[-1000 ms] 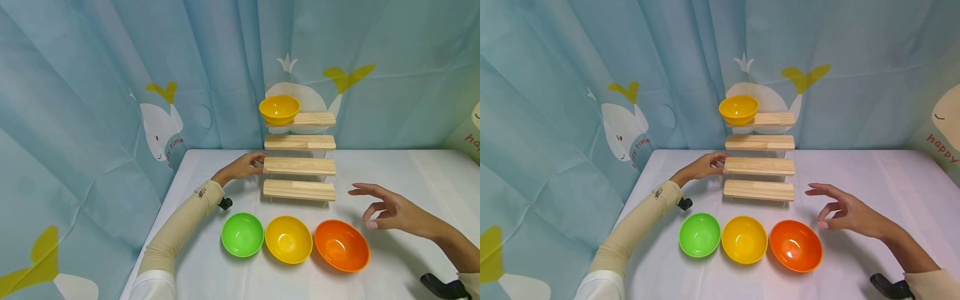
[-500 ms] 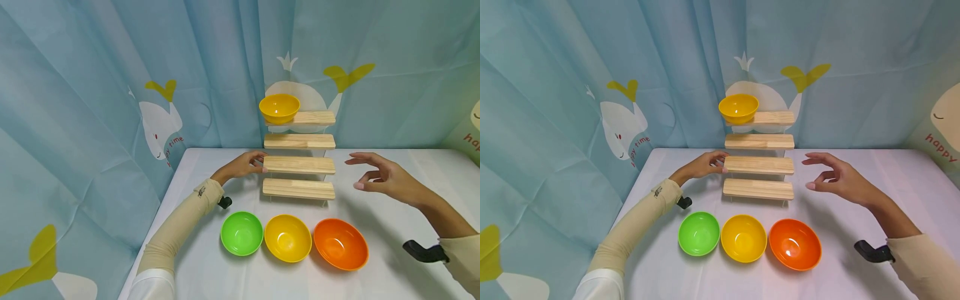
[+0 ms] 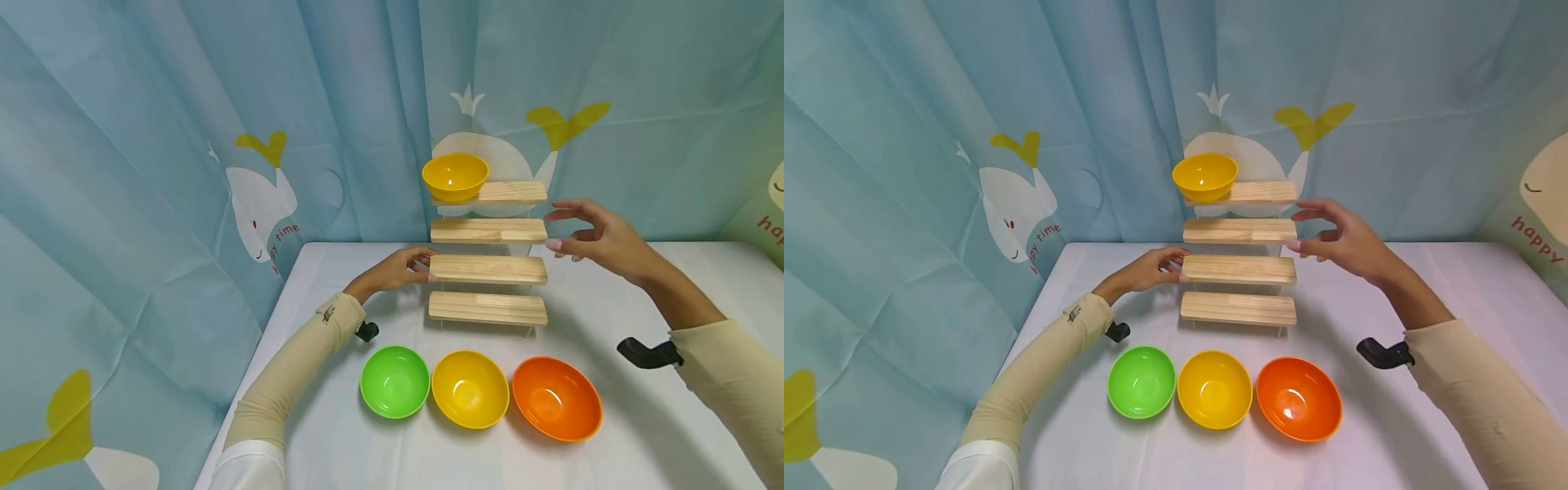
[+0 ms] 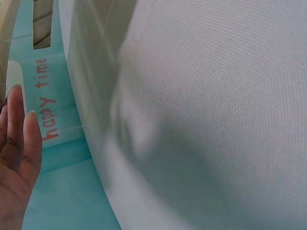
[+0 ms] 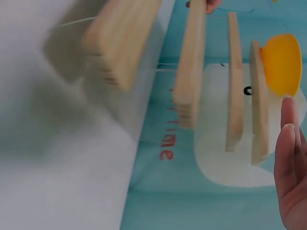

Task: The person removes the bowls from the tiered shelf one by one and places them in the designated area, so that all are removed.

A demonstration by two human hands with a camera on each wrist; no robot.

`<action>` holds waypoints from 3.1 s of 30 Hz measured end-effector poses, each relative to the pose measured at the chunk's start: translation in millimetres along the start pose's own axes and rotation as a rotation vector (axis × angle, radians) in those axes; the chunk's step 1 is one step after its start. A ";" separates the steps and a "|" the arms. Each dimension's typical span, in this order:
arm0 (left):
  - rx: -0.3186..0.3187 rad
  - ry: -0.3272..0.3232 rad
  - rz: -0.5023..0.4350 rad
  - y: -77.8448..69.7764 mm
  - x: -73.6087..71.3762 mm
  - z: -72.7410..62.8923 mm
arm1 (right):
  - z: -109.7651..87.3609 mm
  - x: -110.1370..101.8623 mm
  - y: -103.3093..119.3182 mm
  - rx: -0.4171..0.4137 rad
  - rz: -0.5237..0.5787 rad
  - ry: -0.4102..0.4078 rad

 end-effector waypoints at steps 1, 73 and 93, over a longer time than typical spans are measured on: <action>0.000 0.001 -0.002 0.1 0.2 0.0 | 4.7 0.2 2.3 -0.001 0.006 -0.003; -0.013 0.004 -0.010 4.0 0.1 -1.8 | 121.8 79.2 65.0 0.165 0.195 0.104; -0.001 0.001 -0.017 2.2 1.9 0.8 | 132.2 79.8 42.7 0.122 0.217 0.054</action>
Point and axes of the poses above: each hand's wrist, its own z-axis towards the middle knuckle, its own x-axis out of the palm, y = z × x, the point moved 7 cm from there along z, towards the middle knuckle, and after that the axes turned 2 degrees about -y, right-handed, at the moved point
